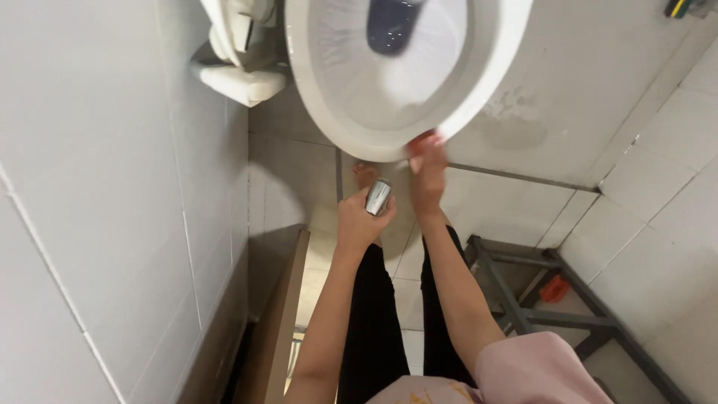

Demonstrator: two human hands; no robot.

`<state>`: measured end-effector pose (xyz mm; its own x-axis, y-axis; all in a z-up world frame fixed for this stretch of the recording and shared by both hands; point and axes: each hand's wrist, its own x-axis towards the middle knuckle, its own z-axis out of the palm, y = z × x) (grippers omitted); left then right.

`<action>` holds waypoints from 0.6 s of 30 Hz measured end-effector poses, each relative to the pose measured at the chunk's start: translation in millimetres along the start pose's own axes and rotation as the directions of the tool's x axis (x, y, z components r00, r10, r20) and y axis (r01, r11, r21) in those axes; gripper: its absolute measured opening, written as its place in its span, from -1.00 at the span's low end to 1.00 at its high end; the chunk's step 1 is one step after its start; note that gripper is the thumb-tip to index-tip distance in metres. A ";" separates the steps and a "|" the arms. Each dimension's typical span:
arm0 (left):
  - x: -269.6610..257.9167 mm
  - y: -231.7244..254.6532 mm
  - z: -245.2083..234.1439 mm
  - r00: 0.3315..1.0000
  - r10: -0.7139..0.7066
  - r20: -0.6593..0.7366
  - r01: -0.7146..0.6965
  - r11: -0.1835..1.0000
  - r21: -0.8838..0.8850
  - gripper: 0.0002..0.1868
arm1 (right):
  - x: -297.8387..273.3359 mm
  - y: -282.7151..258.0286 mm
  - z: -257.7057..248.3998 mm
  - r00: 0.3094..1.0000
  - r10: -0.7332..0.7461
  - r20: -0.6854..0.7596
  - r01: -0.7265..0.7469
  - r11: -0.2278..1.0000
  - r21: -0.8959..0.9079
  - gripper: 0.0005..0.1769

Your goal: Rinsing and scrubbing a toilet bowl, seat, and a child potty seat attachment with a sprayer and sponge.

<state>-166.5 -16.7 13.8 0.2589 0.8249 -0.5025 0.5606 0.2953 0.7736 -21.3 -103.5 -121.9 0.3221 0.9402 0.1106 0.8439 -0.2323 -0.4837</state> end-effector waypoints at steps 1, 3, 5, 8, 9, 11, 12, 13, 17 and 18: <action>-1.9 1.6 4.5 0.999 0.007 0.034 -0.007 1.000 -0.001 -0.70 | 16.5 -2.4 -14.3 0.979 0.160 -0.126 -0.156 0.987 0.037 -0.41; -2.8 -5.5 19.3 0.998 0.046 0.047 -0.048 0.998 0.041 -0.70 | 26.0 -13.2 -12.5 0.952 0.241 -0.191 -0.221 0.968 0.120 -0.40; -0.4 -7.2 33.2 0.994 0.091 0.059 -0.096 0.992 0.077 -0.69 | 31.9 -11.3 -10.2 0.914 0.317 -0.254 -0.270 0.941 0.203 -0.39; 2.4 -3.4 45.8 0.991 0.118 0.056 -0.124 0.984 0.127 -0.60 | 42.1 0.9 -10.3 0.942 0.248 -0.227 -0.209 0.961 0.183 -0.40; 4.3 0.6 48.4 0.991 0.120 0.059 -0.127 0.983 0.133 -0.61 | 56.6 3.8 -16.6 0.924 0.294 -0.245 -0.244 0.946 0.215 -0.40; 6.3 7.4 54.8 0.991 0.121 0.063 -0.129 0.981 0.143 -0.62 | 68.8 10.1 -22.3 0.902 0.343 -0.262 -0.280 0.927 0.250 -0.40; 7.2 11.4 58.3 0.984 0.167 0.056 -0.173 0.977 0.129 -0.63 | 67.5 13.3 -22.7 0.884 0.387 -0.262 -0.319 0.909 0.268 -0.37; 8.3 15.8 61.1 0.976 0.212 0.048 -0.216 0.970 0.114 -0.64 | 66.8 15.9 -23.1 0.864 0.431 -0.261 -0.357 0.889 0.287 -0.34; 16.7 31.0 82.0 0.968 0.250 0.017 -0.251 0.963 0.100 -0.60 | 59.0 37.5 -5.7 0.904 0.349 -0.248 -0.295 0.927 0.231 -0.34; 21.5 36.4 86.8 0.967 0.255 0.031 -0.257 0.960 0.114 -0.59 | 69.0 39.2 -8.4 0.906 0.330 -0.267 -0.277 0.936 0.218 -0.35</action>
<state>-72.2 -30.0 -2.3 0.4174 0.8575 -0.3007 0.5614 0.0168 0.8273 37.6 -49.8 -125.9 0.6845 0.7084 0.1720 0.6071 -0.4233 -0.6725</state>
